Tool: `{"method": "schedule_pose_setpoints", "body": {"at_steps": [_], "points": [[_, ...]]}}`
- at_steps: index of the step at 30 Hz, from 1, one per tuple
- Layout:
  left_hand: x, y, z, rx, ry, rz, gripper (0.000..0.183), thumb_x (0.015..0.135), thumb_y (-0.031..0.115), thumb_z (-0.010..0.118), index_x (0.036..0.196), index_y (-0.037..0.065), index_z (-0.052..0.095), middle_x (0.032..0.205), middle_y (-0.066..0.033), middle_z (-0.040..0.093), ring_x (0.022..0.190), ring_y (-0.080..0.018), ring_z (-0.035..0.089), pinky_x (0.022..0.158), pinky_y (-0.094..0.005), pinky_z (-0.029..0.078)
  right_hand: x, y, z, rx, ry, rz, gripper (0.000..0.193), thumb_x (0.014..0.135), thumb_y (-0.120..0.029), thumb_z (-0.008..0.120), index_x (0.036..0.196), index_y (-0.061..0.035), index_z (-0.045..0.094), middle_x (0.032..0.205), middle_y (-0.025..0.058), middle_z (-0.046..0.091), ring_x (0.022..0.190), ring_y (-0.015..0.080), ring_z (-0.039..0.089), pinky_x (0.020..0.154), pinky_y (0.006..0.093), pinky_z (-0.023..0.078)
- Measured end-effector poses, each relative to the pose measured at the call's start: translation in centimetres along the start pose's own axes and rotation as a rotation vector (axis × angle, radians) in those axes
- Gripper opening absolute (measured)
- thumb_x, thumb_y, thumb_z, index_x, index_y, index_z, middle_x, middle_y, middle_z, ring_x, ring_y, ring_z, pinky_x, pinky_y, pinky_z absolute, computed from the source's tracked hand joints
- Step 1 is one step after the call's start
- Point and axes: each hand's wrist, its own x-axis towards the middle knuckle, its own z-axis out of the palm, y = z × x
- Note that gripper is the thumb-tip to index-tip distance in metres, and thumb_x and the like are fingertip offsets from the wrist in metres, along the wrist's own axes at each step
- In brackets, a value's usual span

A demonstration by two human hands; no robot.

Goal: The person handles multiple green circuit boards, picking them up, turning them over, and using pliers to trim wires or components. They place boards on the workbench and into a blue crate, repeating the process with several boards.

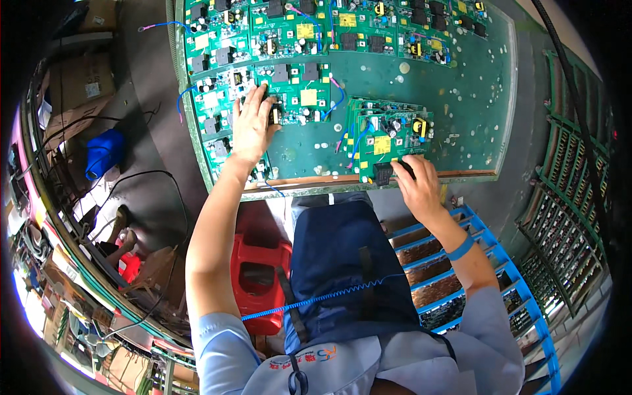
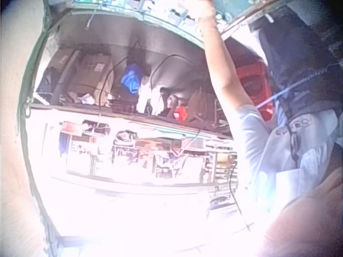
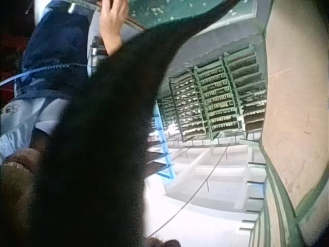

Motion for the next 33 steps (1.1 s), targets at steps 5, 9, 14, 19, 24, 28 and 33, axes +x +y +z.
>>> {"method": "schedule_pose_setpoints", "body": {"at_steps": [5, 9, 14, 19, 24, 28, 33], "points": [[0.9, 0.5, 0.3, -0.045, 0.023, -0.008, 0.059, 0.052, 0.011, 0.071, 0.105, 0.008, 0.044, 0.118, -0.0111, 0.037, 0.111, -0.025, 0.035, 0.09, -0.0421, 0.026, -0.2, 0.7, -0.3, 0.094, 0.014, -0.051, 0.024, 0.065, -0.002, 0.056, 0.089, -0.0056, 0.056, 0.09, 0.0097, 0.048, 0.085, 0.0272, 0.048, 0.073, 0.0366, 0.041], [0.9, 0.3, 0.3, 0.001, 0.021, 0.01, 0.061, 0.052, 0.011, 0.071, 0.107, 0.01, 0.044, 0.117, -0.0095, 0.038, 0.107, -0.0245, 0.039, 0.087, -0.0403, 0.029, 0.3, 1.0, -3.1, 0.143, 0.099, -0.055, 0.021, 0.06, 0.0, 0.06, 0.081, -0.0035, 0.056, 0.089, 0.0109, 0.049, 0.083, 0.027, 0.049, 0.071, 0.0364, 0.042], [0.7, 0.4, 0.0, 0.052, -0.044, -0.019, 0.06, 0.055, 0.011, 0.069, 0.109, 0.01, 0.043, 0.119, -0.0096, 0.039, 0.108, -0.0256, 0.039, 0.088, -0.0424, 0.029, 1.6, 7.2, -7.9, 0.104, 0.202, 0.245, 0.027, 0.059, 0.003, 0.062, 0.084, -0.0005, 0.053, 0.097, 0.0137, 0.048, 0.089, 0.0307, 0.047, 0.075, 0.0358, 0.041], [1.1, 0.9, -0.2, 0.072, -0.094, -0.047, 0.061, 0.055, 0.006, 0.068, 0.11, 0.008, 0.042, 0.121, -0.0113, 0.037, 0.108, -0.0271, 0.038, 0.089, -0.0402, 0.029, 2.1, 19.9, -6.2, -0.048, 0.105, 0.296, 0.031, 0.062, 0.004, 0.06, 0.091, -0.0013, 0.052, 0.098, 0.0106, 0.047, 0.092, 0.0285, 0.047, 0.075, 0.0356, 0.041], [1.3, 1.6, -0.6, 0.002, -0.127, -0.12, 0.06, 0.056, -0.001, 0.066, 0.11, 0.006, 0.04, 0.123, -0.0116, 0.034, 0.107, -0.0297, 0.039, 0.088, -0.0365, 0.035, 4.8, 26.2, -4.2, -0.136, 0.102, 0.25, 0.034, 0.061, 0.007, 0.058, 0.094, -0.0025, 0.053, 0.099, 0.0095, 0.048, 0.093, 0.0267, 0.046, 0.077, 0.0337, 0.042], [1.3, 1.5, -0.3, -0.024, -0.118, -0.138, 0.06, 0.056, -0.001, 0.066, 0.109, 0.007, 0.041, 0.123, -0.0091, 0.035, 0.108, -0.0279, 0.039, 0.087, -0.0346, 0.037, 6.9, 28.3, -3.7, -0.202, 0.031, 0.25, 0.037, 0.061, 0.008, 0.057, 0.095, -0.0046, 0.053, 0.102, 0.0089, 0.048, 0.097, 0.0243, 0.046, 0.079, 0.0324, 0.042], [1.3, 1.8, -0.4, -0.047, -0.125, -0.122, 0.059, 0.056, -0.003, 0.065, 0.108, 0.006, 0.041, 0.124, -0.01, 0.035, 0.109, -0.0274, 0.039, 0.088, -0.0331, 0.036, 7.4, 29.5, -2.8, -0.213, -0.025, 0.296, 0.035, 0.061, 0.005, 0.06, 0.094, -0.0058, 0.054, 0.101, 0.0071, 0.048, 0.097, 0.0243, 0.046, 0.079, 0.0332, 0.042]]}}
